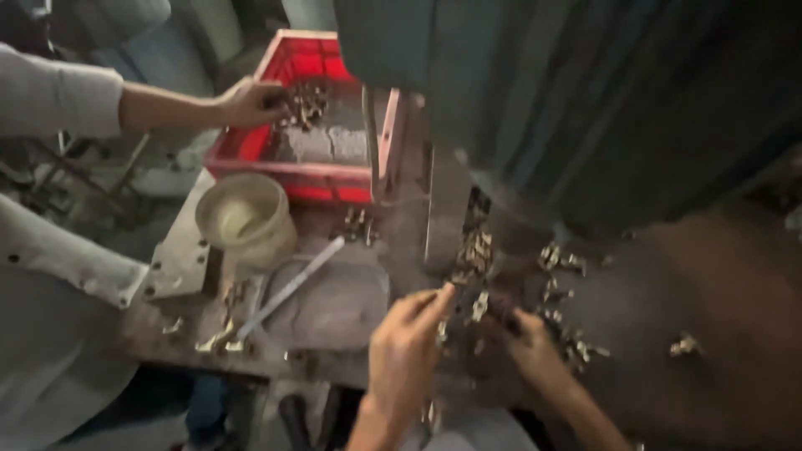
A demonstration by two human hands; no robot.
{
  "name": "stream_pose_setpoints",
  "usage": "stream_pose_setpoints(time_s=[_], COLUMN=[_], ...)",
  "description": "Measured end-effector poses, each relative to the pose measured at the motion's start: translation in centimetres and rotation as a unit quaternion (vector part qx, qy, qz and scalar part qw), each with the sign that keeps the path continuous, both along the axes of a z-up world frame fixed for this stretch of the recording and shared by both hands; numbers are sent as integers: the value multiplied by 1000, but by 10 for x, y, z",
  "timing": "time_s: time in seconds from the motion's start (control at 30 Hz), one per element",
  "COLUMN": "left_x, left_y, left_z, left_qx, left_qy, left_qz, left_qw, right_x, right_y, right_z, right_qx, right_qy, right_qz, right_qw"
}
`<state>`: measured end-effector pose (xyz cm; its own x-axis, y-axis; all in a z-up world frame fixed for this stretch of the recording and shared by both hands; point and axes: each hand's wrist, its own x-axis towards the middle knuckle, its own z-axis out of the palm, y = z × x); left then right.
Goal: The person picks up small brass fittings one at a time from the workbench, holds each against a dark hand tool and turns it to work the part, then sets it down with finished pieces accumulating in a pile. Another worker across the bench sorts parts into a red crate.
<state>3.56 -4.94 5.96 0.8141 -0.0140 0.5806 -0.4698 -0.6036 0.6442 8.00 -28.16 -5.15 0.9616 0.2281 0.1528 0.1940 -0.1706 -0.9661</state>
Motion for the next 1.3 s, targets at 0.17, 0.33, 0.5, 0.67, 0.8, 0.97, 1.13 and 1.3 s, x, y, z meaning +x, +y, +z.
stream_pose_setpoints(time_s=[0.17, 0.33, 0.5, 0.67, 0.8, 0.97, 1.13, 1.3], left_x=[13, 24, 50, 1, -5, 15, 16, -25], left_y=[8, 34, 56, 5, -38, -56, -39, 36], left_z=[-5, -6, 25, 3, 15, 38, 40, 11], left_qx=[-45, -135, 14, -24, -172, -293, -424, -265], left_qy=[134, 200, 29, 69, 103, 107, 91, 135], left_qz=[-51, -103, 131, 65, -11, 5, -44, 111], left_qw=[989, 965, 991, 995, 980, 950, 900, 948], right_x=[-13, -24, -22, -21, -22, -3, 16, 18], right_y=[25, 19, 41, 25, 34, 38, 23, 30], right_z=[55, 37, 43, -1, 27, 46, 50, 95], right_qx=[-102, -421, -390, -280, 10, 145, 79, 188], right_qy=[73, 94, -369, -173, 7, 24, -63, -14], right_qz=[-19, 33, 171, 76, -48, -114, -138, 38], right_qw=[992, 902, 826, 941, 999, 982, 985, 981])
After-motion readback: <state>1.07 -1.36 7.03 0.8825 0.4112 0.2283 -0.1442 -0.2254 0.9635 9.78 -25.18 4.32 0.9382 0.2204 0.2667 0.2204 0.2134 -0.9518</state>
